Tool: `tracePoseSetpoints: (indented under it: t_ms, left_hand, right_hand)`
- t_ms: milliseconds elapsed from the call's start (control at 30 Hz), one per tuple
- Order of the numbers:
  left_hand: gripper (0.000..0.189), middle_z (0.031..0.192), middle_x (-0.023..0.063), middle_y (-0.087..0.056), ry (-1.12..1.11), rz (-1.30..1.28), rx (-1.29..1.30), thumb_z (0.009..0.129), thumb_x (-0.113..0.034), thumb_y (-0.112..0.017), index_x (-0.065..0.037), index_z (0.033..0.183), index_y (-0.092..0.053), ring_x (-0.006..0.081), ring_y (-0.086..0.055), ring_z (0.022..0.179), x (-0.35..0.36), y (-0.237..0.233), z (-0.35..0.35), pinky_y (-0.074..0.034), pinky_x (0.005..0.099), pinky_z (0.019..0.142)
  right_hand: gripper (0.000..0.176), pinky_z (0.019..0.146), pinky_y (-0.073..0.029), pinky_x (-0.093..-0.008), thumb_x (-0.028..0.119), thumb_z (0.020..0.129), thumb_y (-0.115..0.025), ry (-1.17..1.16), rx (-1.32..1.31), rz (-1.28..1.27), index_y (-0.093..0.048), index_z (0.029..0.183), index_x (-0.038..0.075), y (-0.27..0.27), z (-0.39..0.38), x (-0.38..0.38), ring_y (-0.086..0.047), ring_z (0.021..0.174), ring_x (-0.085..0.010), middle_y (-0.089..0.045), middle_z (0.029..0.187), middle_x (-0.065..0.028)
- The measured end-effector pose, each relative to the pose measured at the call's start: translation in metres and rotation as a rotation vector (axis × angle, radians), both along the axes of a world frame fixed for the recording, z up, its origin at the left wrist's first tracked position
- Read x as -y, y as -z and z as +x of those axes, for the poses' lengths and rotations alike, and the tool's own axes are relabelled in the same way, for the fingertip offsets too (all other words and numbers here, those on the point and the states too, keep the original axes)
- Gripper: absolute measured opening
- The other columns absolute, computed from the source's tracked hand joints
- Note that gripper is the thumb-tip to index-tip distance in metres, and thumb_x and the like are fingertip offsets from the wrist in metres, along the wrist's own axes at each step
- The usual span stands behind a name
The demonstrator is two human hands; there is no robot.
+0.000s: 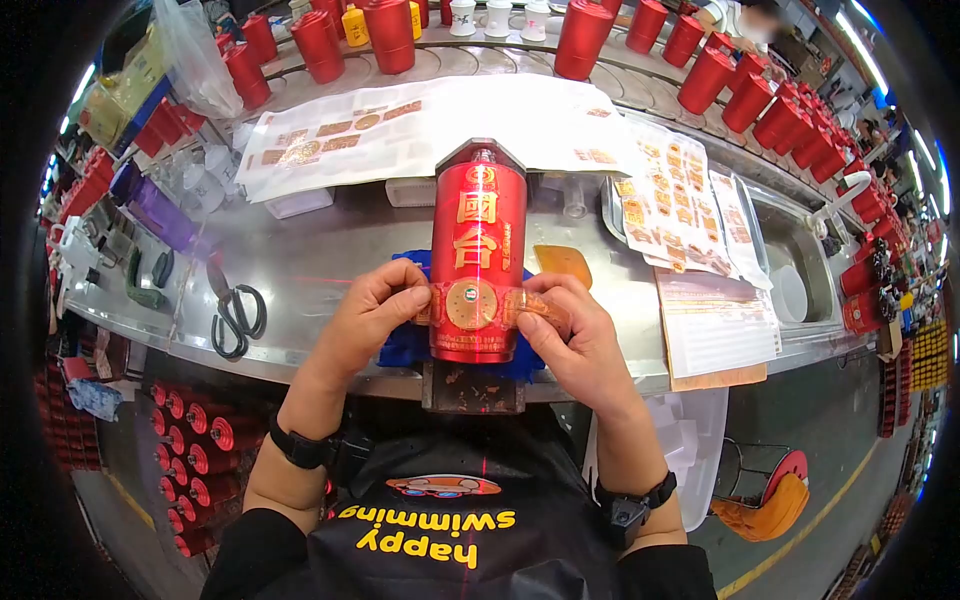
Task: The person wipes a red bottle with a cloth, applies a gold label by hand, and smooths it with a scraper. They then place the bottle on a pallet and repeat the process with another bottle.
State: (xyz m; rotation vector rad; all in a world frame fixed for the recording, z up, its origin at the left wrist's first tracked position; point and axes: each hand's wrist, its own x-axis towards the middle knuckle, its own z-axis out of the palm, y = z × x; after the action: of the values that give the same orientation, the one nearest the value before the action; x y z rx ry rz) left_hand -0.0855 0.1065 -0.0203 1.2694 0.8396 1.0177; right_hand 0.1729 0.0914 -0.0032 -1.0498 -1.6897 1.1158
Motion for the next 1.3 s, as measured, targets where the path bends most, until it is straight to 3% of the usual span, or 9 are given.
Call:
tracePoseSetpoints:
  t_ms: [600, 700, 800, 900, 1000, 1100, 1300]
  left_hand:
    - [0.015, 0.085, -0.0007, -0.059, -0.017, 0.007, -0.013, 0.097, -0.015, -0.059, -0.001, 0.092, -0.057, 0.0064, -0.054, 0.079, 0.0001, 0.001, -0.0013, -0.047, 0.024, 0.073]
    - [0.015, 0.083, -0.0015, -0.057, -0.017, -0.006, 0.028, 0.097, -0.015, -0.059, -0.002, 0.091, -0.057, 0.0061, -0.053, 0.079, 0.0017, -0.0007, -0.0003, -0.047, 0.0237, 0.073]
    - [0.015, 0.083, -0.0019, -0.057, 0.002, -0.004, 0.039, 0.097, -0.015, -0.059, -0.002, 0.09, -0.057, 0.0058, -0.053, 0.079, 0.0025, -0.0036, -0.0008, -0.046, 0.0235, 0.073]
    - [0.015, 0.083, -0.0019, -0.057, -0.001, 0.003, 0.024, 0.097, -0.015, -0.059, -0.002, 0.09, -0.058, 0.0057, -0.052, 0.078, 0.002, -0.0029, -0.0012, -0.046, 0.0235, 0.072]
    - [0.015, 0.083, -0.0018, -0.057, -0.014, 0.013, 0.015, 0.097, -0.015, -0.059, -0.002, 0.09, -0.058, 0.0057, -0.052, 0.078, 0.0026, -0.0034, -0.0007, -0.046, 0.0235, 0.072]
    - [0.015, 0.084, -0.0018, -0.057, -0.041, 0.027, -0.026, 0.097, -0.015, -0.059, -0.002, 0.09, -0.058, 0.0056, -0.053, 0.078, 0.003, -0.0048, -0.0007, -0.047, 0.0235, 0.072]
    - [0.016, 0.085, -0.001, -0.059, -0.031, 0.022, -0.047, 0.097, -0.016, -0.06, -0.001, 0.091, -0.058, 0.0063, -0.057, 0.079, 0.0024, -0.0042, 0.0001, -0.049, 0.0241, 0.073]
  right_hand:
    - [0.021, 0.078, -0.045, -0.025, 0.016, 0.094, -0.064, -0.005, -0.024, -0.045, -0.067, 0.104, -0.003, -0.0019, 0.0016, 0.0001, -0.056, 0.092, -0.0114, -0.058, 0.113, -0.0082]
    - [0.024, 0.069, -0.042, -0.0212, 0.018, 0.094, -0.063, -0.007, -0.044, -0.075, -0.065, 0.106, -0.002, -0.0036, 0.0009, 0.0013, -0.051, 0.083, -0.0054, -0.053, 0.117, -0.0045]
    - [0.024, 0.07, -0.044, -0.0219, 0.017, 0.094, -0.062, -0.029, -0.029, -0.049, -0.065, 0.107, -0.003, -0.0023, 0.0046, -0.0002, -0.052, 0.084, -0.0059, -0.054, 0.12, -0.0053]
    - [0.022, 0.08, -0.045, -0.025, 0.015, 0.095, -0.062, -0.015, -0.077, -0.069, -0.067, 0.107, -0.002, -0.0032, 0.0032, 0.0007, -0.055, 0.093, -0.0102, -0.057, 0.114, -0.0069]
    - [0.021, 0.078, -0.044, -0.0244, 0.015, 0.095, -0.062, -0.017, -0.054, -0.088, -0.066, 0.107, -0.002, -0.0019, 0.0052, 0.0004, -0.054, 0.092, -0.0097, -0.057, 0.114, -0.0066]
    - [0.022, 0.069, -0.043, -0.0214, 0.015, 0.095, -0.061, -0.038, -0.032, -0.044, -0.065, 0.107, -0.002, 0.004, 0.0068, -0.0024, -0.051, 0.082, -0.0051, -0.053, 0.12, -0.0053]
    - [0.023, 0.073, -0.042, -0.0208, 0.015, 0.096, -0.06, -0.033, -0.029, -0.058, -0.065, 0.11, -0.003, 0.0028, 0.003, -0.0017, -0.051, 0.087, -0.0047, -0.052, 0.118, -0.0044]
